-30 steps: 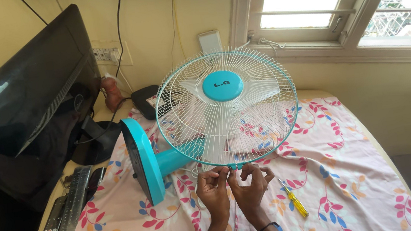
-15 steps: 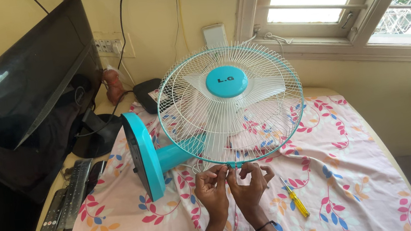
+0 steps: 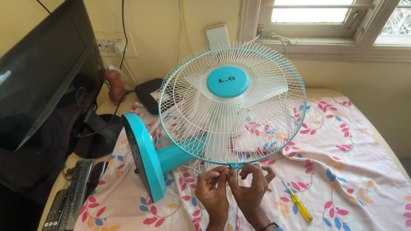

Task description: The person assembles a small electric fan on a table. They attach the rear housing to the fan base, then fit the front wire cage and secure it with a plastic ring. A yellow screwdriver is used to tighten the ring. The fan remains on the table at the end.

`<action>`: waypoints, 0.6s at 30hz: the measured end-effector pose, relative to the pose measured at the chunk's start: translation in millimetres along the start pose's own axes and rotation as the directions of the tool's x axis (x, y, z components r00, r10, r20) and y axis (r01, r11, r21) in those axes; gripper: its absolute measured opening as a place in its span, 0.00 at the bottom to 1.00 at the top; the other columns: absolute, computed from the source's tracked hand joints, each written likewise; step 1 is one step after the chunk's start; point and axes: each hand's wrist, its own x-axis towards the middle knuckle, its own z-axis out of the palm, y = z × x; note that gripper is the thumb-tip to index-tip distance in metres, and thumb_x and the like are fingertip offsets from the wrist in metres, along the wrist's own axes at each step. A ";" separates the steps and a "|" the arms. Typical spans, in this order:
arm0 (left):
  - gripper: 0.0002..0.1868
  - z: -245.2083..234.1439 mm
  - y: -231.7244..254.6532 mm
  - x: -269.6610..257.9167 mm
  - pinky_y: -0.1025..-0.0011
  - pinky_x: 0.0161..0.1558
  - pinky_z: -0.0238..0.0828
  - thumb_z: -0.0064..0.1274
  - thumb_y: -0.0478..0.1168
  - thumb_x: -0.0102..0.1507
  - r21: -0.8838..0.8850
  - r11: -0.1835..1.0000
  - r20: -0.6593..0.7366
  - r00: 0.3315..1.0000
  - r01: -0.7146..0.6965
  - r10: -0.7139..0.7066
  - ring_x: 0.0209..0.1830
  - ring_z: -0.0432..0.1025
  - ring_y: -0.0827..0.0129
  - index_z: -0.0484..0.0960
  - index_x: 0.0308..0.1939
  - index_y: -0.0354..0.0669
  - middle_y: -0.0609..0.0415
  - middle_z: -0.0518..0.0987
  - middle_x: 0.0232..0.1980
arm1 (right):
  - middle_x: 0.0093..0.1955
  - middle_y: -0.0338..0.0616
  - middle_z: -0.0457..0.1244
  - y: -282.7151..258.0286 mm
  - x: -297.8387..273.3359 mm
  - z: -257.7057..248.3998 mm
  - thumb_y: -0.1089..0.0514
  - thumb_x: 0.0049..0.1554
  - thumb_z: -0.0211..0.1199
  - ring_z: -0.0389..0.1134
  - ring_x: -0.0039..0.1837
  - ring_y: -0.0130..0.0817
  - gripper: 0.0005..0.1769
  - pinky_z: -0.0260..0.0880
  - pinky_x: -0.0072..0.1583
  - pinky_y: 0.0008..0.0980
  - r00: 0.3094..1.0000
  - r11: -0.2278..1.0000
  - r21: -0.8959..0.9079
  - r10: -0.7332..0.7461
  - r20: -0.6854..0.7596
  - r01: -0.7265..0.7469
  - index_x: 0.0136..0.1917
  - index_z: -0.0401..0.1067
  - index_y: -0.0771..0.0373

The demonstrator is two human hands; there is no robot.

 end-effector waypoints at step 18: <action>0.13 -5.1 6.4 9.5 0.72 0.46 0.80 0.60 0.23 0.59 -0.206 0.955 0.055 0.977 0.215 -0.208 0.43 0.81 0.67 0.75 0.43 0.37 0.47 0.84 0.42 | 0.34 0.29 0.61 -0.9 -0.2 -2.1 0.61 0.48 0.74 0.62 0.35 0.23 0.17 0.52 0.64 0.41 1.000 1.000 0.025 0.012 0.011 -0.012 0.44 0.65 0.57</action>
